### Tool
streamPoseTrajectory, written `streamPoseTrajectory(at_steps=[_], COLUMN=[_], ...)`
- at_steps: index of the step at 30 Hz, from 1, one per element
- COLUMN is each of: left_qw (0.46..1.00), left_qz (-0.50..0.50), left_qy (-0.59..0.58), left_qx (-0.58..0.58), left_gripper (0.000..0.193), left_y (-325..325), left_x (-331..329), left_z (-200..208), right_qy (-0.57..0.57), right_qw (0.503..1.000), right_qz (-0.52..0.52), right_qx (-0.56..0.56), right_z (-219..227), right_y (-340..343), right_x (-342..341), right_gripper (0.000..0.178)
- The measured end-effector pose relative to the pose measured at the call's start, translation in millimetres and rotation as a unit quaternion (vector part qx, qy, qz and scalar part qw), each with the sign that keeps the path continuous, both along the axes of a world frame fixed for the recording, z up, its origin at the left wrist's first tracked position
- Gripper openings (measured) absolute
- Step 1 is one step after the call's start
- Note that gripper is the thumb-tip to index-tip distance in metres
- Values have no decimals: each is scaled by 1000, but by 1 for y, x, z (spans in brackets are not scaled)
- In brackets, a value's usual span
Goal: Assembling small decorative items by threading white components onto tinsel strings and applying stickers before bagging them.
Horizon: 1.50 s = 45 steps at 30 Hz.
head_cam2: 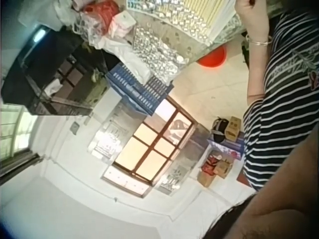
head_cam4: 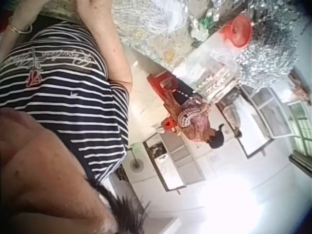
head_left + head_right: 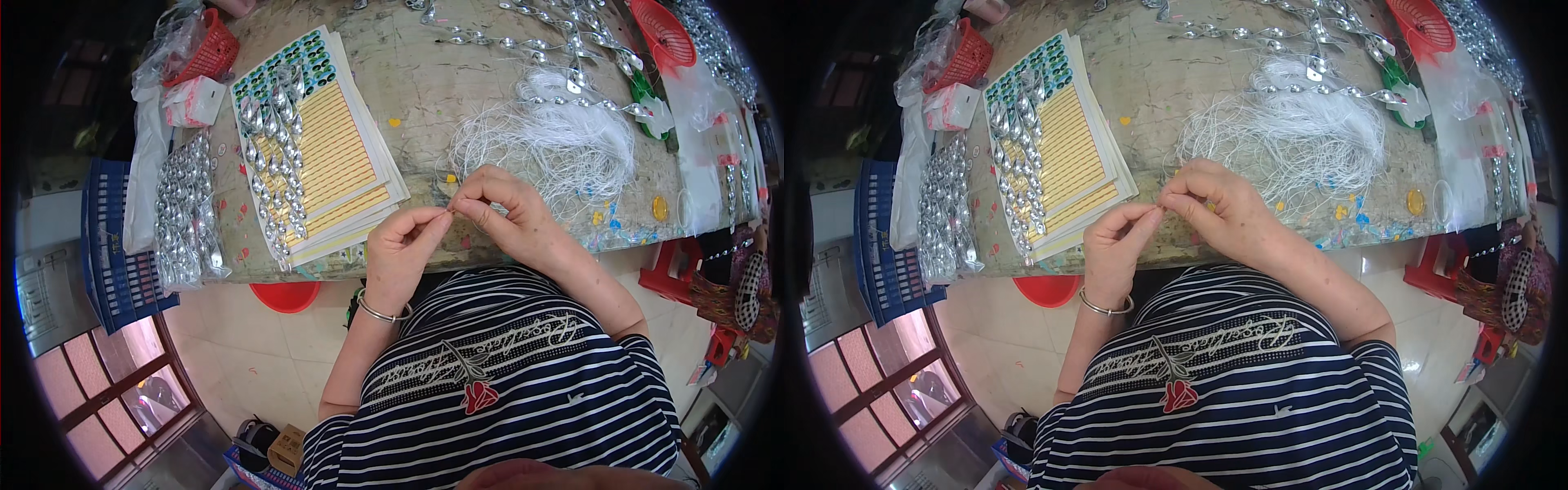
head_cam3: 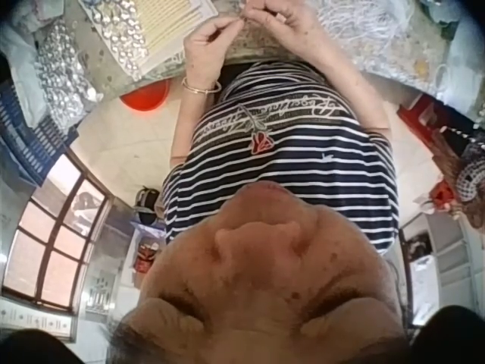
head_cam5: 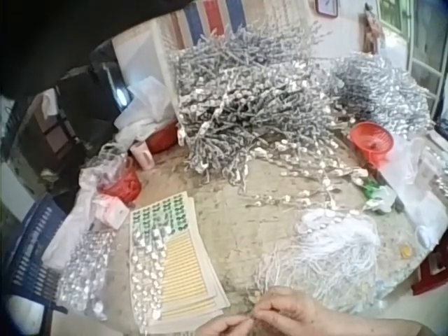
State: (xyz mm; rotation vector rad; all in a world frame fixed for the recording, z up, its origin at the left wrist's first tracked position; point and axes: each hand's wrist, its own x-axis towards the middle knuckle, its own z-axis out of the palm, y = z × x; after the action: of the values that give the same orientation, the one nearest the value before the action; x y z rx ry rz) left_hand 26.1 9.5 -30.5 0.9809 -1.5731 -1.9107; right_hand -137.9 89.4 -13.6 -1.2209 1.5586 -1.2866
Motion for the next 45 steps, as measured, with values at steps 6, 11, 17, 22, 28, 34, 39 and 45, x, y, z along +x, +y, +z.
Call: streamPoseTrajectory(at_steps=[6, 11, 17, 22, 28, 34, 39, 45], left_qw=[1000, 1000, 998, 996, 995, 990, 977, 970], left_qz=[21, 13, -54, -82, -103, -112, -164, -187], left_qy=[9, 12, 13, 4, -7, 8, 1, -86], left_qx=[-2, 5, 31, 25, 14, 85, 138, 127], left_gripper=[12, 12, 13, 11, 13, 12, 16, 28], left_y=[0, 2, 0, -1, -1, 4, 4, 5], left_x=[-2, 1, 7, 14, 26, 25, 39, 60], left_z=[-2, -3, 5, 9, 3, -3, -3, -11], right_qy=[156, 216, -262, -318, -298, -257, -290, -297], right_qw=[985, 974, 959, 947, 949, 963, 955, 951], right_qz=[-2, 0, 10, -3, -93, 5, -60, -90], right_qx=[-73, -74, 103, 45, -33, 77, 8, -11], right_z=[-2, 4, 5, 20, 37, 20, 40, 33], right_y=[-1, 1, -4, -7, -11, -6, -13, -18], right_x=[-2, 0, 4, -8, -50, -8, -38, -64], right_gripper=[5, 7, 11, 13, 13, 16, 15, 17])
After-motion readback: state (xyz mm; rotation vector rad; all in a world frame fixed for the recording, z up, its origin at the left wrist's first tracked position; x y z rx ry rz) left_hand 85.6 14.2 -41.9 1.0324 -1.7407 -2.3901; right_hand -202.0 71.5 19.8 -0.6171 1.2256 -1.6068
